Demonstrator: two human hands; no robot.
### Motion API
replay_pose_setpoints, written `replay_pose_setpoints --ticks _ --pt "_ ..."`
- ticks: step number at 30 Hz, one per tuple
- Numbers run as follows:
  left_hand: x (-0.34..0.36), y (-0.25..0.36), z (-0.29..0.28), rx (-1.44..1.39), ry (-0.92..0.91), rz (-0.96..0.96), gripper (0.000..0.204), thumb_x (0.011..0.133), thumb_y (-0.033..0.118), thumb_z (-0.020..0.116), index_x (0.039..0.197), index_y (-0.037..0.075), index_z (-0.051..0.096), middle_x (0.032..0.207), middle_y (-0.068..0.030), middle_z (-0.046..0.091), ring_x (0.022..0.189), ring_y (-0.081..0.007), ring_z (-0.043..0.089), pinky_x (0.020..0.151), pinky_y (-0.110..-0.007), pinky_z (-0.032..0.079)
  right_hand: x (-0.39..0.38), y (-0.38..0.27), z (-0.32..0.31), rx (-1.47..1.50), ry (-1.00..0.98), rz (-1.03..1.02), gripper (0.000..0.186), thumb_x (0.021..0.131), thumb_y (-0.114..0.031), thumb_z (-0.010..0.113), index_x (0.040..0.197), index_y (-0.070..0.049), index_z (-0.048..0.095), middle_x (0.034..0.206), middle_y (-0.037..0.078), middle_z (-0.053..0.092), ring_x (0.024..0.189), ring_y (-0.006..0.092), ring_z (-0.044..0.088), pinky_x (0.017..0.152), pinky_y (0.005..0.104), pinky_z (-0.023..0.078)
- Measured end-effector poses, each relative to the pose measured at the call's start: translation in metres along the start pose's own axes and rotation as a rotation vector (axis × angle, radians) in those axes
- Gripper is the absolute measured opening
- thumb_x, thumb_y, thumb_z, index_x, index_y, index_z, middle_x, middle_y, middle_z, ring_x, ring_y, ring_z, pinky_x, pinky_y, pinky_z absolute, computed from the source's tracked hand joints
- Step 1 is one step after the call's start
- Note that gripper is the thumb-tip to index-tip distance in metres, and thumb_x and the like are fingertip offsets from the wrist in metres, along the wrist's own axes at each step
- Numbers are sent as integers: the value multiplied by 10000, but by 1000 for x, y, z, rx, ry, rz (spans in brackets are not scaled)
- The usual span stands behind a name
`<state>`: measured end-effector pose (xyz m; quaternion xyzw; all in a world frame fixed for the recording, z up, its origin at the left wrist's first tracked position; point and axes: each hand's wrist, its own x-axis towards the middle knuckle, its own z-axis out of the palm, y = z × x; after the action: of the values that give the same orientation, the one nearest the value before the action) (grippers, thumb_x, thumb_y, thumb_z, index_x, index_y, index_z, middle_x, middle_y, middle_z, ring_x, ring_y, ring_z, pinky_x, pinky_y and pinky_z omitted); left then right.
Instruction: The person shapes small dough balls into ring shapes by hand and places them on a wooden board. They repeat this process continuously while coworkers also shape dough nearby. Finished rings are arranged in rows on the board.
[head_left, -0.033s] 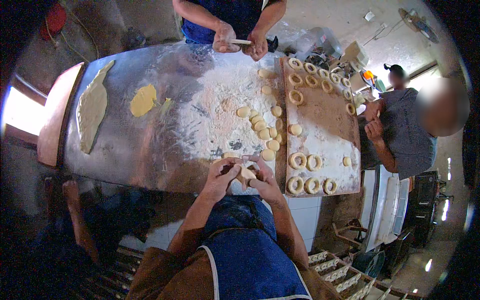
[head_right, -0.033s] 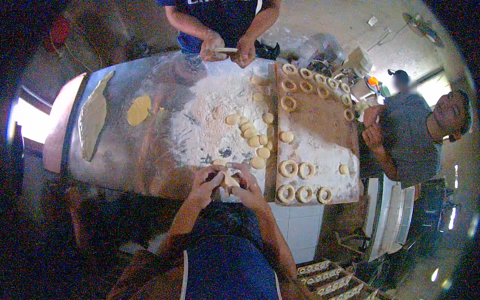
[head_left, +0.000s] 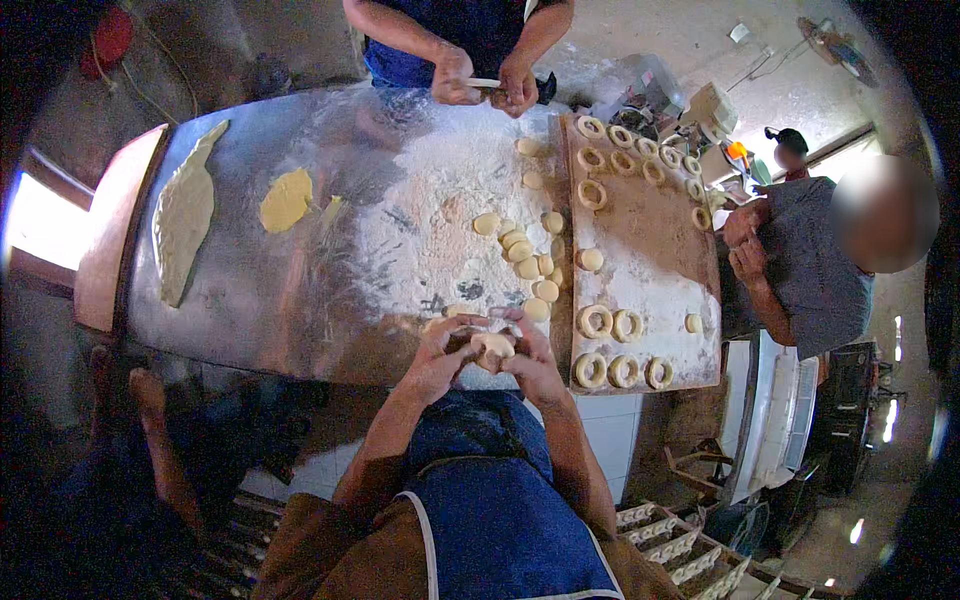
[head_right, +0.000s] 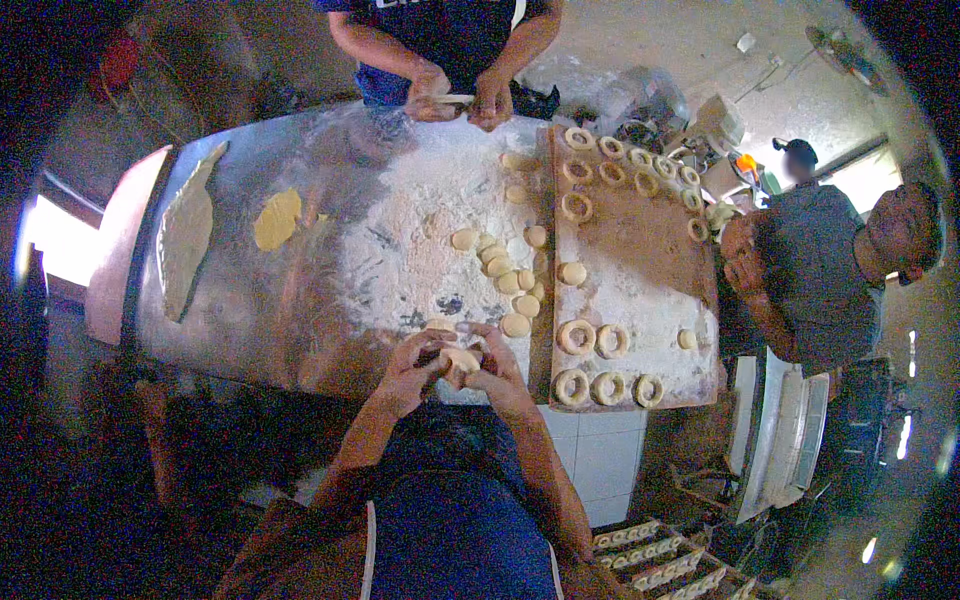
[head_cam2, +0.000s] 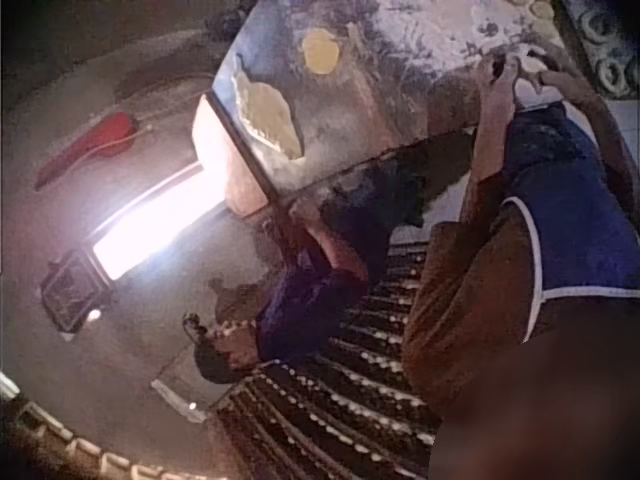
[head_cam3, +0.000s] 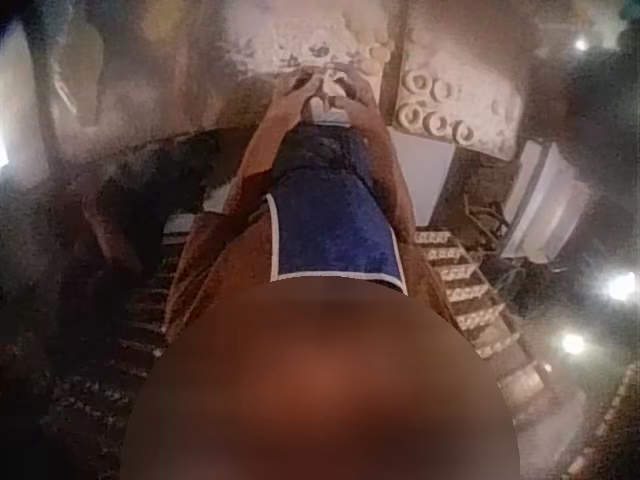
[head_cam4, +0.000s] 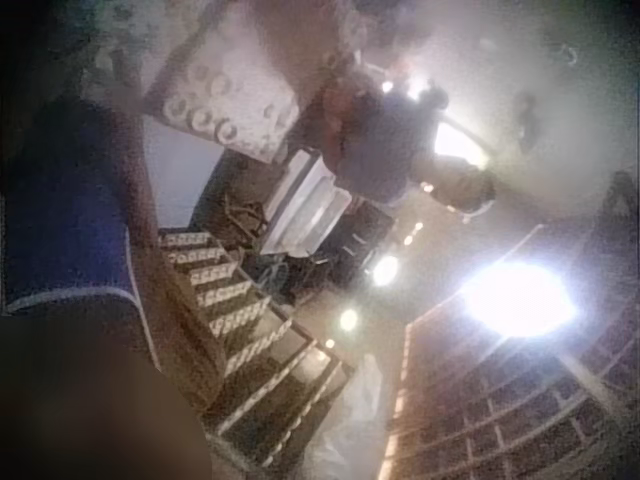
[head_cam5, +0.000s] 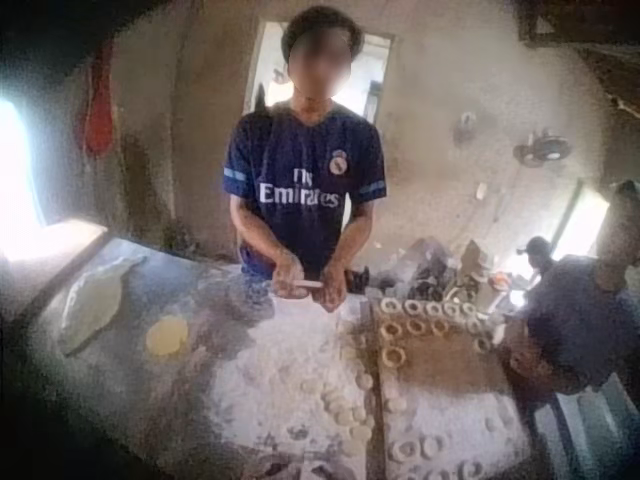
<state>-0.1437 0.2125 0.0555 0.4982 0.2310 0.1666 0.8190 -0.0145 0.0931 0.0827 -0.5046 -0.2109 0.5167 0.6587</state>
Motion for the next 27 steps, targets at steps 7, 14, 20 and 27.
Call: replay_pose_setpoints --ticks 7,14,20,27 --pt "6 -26 27 -710 -26 82 374 856 59 528 1208 133 425 1140 -28 481 1077 -175 524 853 -311 476 22 25 -33 213 468 34 396 974 -415 444 960 -43 580 830 90 618 775 196 627 659 334 509" --pt "34 -51 79 -15 239 232 171 945 264 510 989 115 439 812 -6 479 700 -150 507 634 -276 449 -4 0 -52 -520 383 181 535 984 -460 440 829 13 634 684 101 604 695 166 591 631 307 486" --pt "61 -72 113 -106 212 182 256 976 319 448 891 83 500 798 -12 526 673 -176 539 562 -315 461 -17 19 -81 -116 601 -2 543 1020 -417 382 807 11 638 722 46 607 693 146 559 619 311 457" --pt "71 -63 166 -327 290 -65 338 978 369 447 886 55 535 708 -14 514 618 -161 510 528 -332 433 -33 -1 -111 -309 647 -103 535 1020 -405 389 912 42 661 712 65 606 647 156 525 608 339 450"
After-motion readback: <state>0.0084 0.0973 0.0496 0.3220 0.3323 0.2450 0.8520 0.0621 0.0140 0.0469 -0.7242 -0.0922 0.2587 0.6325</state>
